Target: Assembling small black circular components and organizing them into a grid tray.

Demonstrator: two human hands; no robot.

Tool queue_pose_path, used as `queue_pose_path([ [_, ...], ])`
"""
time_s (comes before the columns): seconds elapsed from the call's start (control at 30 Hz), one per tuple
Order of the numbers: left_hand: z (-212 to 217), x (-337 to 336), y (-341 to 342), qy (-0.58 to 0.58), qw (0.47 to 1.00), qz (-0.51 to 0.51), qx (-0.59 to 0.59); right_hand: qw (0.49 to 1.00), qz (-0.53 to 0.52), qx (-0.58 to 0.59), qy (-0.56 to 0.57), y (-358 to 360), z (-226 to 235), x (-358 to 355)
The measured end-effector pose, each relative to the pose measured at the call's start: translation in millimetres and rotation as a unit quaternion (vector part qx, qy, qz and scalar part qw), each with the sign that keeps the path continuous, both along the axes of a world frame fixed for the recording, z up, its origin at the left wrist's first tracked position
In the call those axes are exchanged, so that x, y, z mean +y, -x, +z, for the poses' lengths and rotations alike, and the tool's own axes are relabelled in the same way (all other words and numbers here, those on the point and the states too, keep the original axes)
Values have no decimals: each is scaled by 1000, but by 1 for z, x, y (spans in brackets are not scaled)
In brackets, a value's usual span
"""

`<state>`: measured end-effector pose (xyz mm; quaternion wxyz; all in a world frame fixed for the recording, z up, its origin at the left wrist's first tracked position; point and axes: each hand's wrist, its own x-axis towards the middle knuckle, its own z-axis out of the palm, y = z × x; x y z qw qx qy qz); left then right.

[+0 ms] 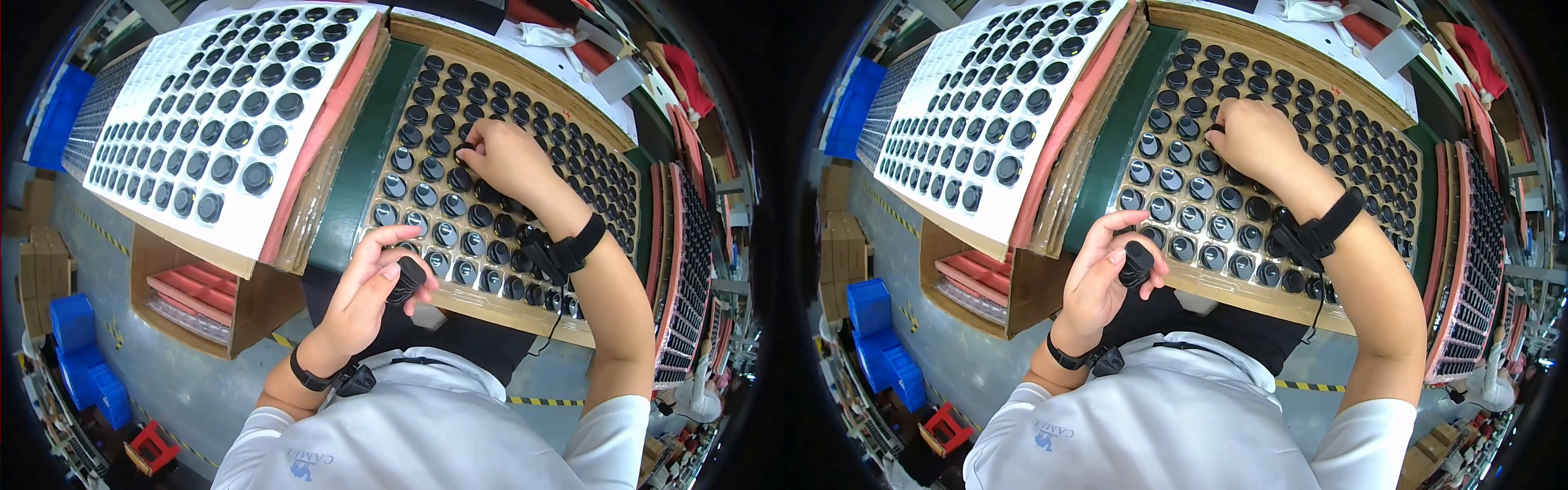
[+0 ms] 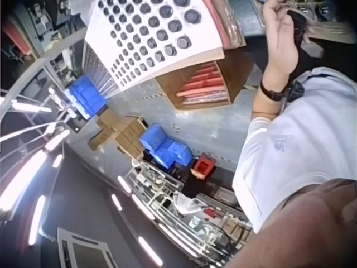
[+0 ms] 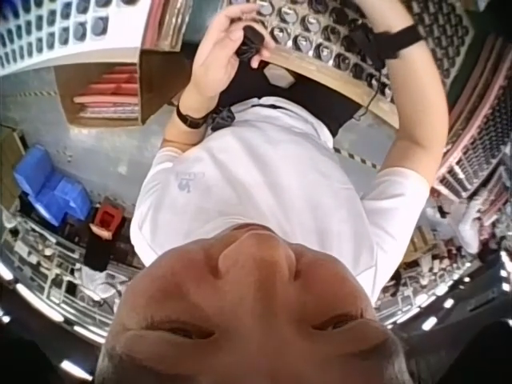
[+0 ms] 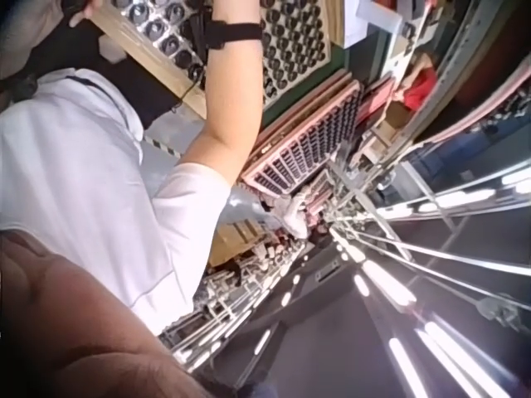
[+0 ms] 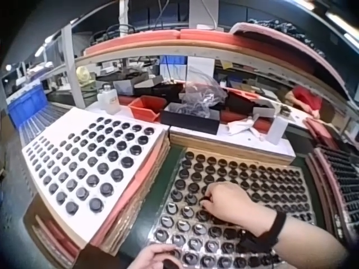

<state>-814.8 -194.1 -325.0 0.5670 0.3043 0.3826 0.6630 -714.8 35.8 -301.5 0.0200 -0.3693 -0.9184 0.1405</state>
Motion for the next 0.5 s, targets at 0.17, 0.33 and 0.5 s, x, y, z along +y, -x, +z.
queue_pose_path([
  [0.17, -3, 1, 5, -18, 1000, -22, -5, 976, 104, 86, -171, -4, 3, -10],
  [0.33, -6, 0, 3, -23, 999, -17, -22, 952, 176, 172, 179, -9, 38, -71],
  [0.5, 7, 5, -6, 23, 999, 16, -14, 933, 233, 191, 197, -23, 36, -88],
])
